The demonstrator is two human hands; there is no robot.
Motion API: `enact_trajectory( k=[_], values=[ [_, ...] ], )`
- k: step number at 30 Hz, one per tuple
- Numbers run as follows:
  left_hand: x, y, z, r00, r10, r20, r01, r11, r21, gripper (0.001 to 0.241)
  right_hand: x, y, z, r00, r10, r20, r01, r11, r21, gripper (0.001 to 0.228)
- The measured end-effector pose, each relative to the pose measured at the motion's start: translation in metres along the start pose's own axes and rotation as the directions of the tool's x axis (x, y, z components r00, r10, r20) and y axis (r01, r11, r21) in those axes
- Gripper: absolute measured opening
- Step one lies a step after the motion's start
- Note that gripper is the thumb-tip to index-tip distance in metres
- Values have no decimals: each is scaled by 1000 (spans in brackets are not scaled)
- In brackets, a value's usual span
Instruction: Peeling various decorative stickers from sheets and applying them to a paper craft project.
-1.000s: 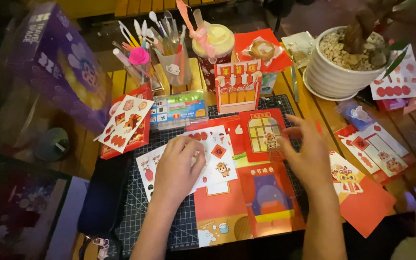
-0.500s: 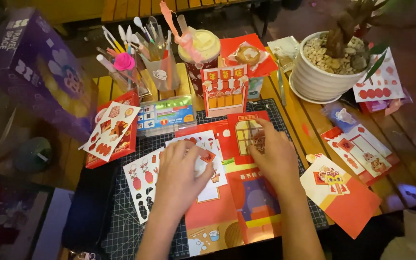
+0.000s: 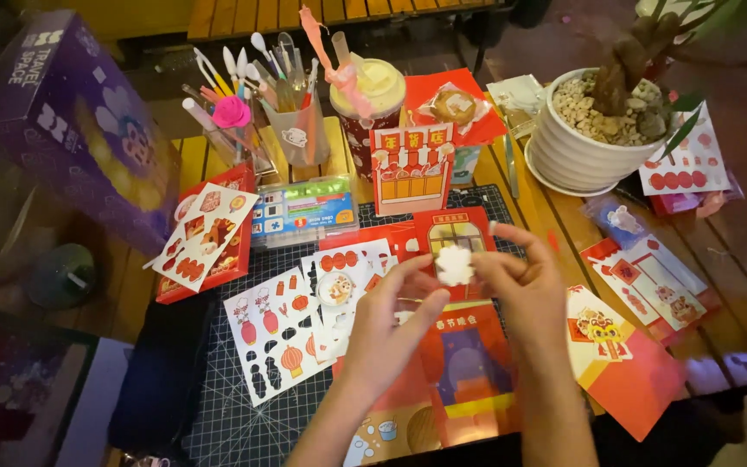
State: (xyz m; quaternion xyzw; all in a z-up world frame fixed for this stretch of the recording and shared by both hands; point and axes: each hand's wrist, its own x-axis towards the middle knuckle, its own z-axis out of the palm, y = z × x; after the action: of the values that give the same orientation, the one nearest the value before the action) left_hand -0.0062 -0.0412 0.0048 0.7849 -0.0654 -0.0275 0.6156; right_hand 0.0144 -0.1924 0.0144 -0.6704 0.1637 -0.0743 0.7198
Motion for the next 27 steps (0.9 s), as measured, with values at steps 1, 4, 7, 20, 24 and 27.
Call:
enact_trajectory(
  k=[1, 4, 7, 20, 24, 27],
  values=[
    [0, -1, 2, 999, -18, -50, 12, 993, -121, 43, -2, 2, 5, 1000, 24, 9, -25, 998, 53, 43],
    [5, -20, 4, 990, -45, -135, 0, 948, -317, 28, -1, 20, 17, 998, 1, 64, -10, 990, 141, 43],
    [11, -40, 3, 973, -124, -193, 44, 928, -371, 12, 8, 39, 17, 990, -101, 101, 81, 980, 184, 35],
    [5, -4, -20, 965, -42, -259, 11, 993, -120, 23, -30, 6, 35, 893, -59, 446, -42, 976, 214, 38],
    [-3, 28, -26, 921, -288, -262, 300, 954, 6, 30, -34, 4, 34, 870, -85, 486, 14, 989, 149, 35],
    [1, 20, -29, 932, -271, -239, 249, 961, -117, 26, -33, 3, 34, 857, -71, 510, -18, 986, 167, 37]
  ],
)
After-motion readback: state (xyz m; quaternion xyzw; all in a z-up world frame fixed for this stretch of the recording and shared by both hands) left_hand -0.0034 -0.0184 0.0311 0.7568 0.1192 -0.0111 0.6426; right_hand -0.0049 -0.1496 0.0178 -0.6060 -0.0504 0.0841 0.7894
